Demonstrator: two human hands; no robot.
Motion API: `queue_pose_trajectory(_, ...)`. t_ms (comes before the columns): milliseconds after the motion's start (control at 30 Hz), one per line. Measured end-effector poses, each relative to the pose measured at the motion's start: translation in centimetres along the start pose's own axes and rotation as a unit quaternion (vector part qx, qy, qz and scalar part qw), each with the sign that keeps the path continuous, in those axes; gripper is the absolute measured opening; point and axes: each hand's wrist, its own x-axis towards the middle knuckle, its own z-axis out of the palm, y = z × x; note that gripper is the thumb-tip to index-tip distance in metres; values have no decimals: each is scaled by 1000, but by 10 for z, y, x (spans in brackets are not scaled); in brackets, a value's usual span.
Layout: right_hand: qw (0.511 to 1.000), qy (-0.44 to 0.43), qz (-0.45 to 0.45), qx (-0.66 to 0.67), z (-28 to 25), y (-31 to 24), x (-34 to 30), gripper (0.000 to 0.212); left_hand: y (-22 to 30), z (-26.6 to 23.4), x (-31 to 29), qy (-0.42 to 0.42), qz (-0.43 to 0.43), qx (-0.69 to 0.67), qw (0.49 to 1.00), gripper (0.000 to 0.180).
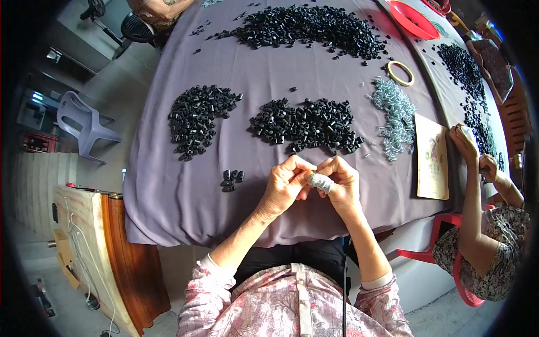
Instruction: The person assembles small plastic components by inserting metal pins into black plastic pieces by hand.
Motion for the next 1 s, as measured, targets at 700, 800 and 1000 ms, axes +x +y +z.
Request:
queue_pose_trajectory(700,998,-34,-41,22,-2,-3,-2,20,-6,6,-1,10,48,43,998,2)
queue_pose_trajectory(800,999,-17,-39,18,3,-4,-3,20,-3,4,-1,9,43,47,998,2)
queue_pose_trajectory(1000,1000,-23,6,13,-3,-5,1,22,-5,1,4,-12,12,-5,1000,9)
